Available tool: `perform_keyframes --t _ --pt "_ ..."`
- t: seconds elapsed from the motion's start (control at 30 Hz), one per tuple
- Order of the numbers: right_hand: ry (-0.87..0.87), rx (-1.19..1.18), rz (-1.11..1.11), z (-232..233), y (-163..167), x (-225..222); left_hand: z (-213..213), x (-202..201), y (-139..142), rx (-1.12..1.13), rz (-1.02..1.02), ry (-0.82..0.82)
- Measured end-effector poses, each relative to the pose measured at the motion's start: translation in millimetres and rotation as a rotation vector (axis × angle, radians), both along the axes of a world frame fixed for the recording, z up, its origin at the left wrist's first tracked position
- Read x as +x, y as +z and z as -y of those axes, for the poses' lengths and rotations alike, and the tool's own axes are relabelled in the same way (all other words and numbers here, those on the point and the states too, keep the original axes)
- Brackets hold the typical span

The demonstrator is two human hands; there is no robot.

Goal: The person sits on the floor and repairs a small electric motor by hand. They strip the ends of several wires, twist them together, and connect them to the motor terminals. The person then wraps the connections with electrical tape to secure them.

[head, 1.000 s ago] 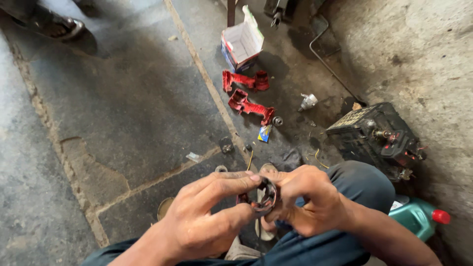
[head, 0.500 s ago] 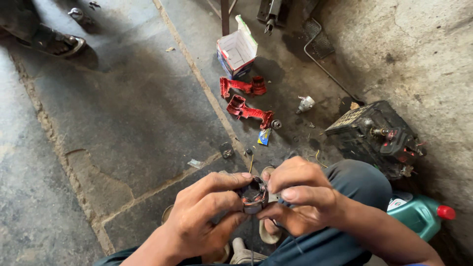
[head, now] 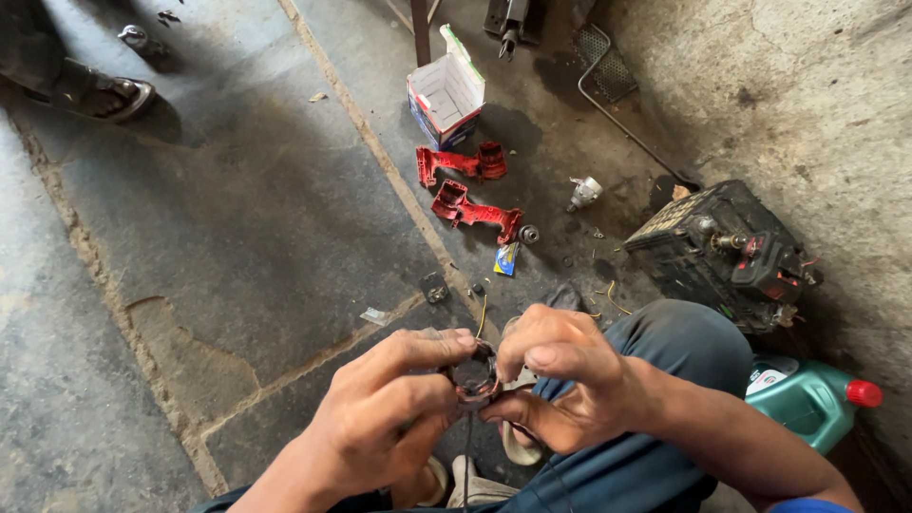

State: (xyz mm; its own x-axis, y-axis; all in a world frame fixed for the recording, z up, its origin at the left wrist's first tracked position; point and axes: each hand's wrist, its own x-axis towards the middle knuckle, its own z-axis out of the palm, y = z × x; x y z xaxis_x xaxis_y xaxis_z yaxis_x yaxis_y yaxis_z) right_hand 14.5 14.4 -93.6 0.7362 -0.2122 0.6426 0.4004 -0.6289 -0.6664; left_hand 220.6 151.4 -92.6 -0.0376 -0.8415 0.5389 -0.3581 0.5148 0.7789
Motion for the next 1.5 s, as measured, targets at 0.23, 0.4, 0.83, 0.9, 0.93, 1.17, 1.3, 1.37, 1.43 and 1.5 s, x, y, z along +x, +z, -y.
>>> perform_keyframes --t 0.23,0.4,0.83,0.9,0.93,1.17,1.3,1.37,1.43,1.5 --pt "0.159 0.007 -0.117 10.5 1.8 -0.6 2.7 8.8 14.0 -0.005 0.237 -0.079" --pt "0.227 0.021 -0.187 11.5 0.7 0.5 2.3 9.3 10.1 0.037 0.215 -0.135" --pt "0.246 0.037 -0.197 7.9 -1.5 4.7 -3.8 15.2 12.4 0.07 0.156 -0.118" --pt "0.244 0.031 -0.201 7.9 -1.5 5.1 -4.2 15.9 12.1 0.073 0.147 -0.126" --pt "0.243 0.028 -0.202 8.0 -1.6 5.6 -4.4 15.9 11.9 0.073 0.147 -0.124" --pt "0.259 0.057 -0.192 3.6 -8.3 4.6 -4.3 13.5 8.3 0.087 0.149 -0.134" --pt "0.238 0.04 -0.192 2.8 -13.2 2.0 -4.3 13.3 4.0 0.084 0.139 -0.141" --pt "0.2 0.017 -0.173 1.8 -12.4 3.8 -3.7 13.1 3.4 0.073 0.154 -0.117" --pt "0.142 -0.013 -0.128 -0.3 -8.2 8.3 -2.1 14.0 4.8 0.03 0.164 -0.079" --pt "0.008 0.083 -0.009 -2.9 -0.8 13.6 -0.9 16.4 8.8 -0.045 0.172 -0.028"
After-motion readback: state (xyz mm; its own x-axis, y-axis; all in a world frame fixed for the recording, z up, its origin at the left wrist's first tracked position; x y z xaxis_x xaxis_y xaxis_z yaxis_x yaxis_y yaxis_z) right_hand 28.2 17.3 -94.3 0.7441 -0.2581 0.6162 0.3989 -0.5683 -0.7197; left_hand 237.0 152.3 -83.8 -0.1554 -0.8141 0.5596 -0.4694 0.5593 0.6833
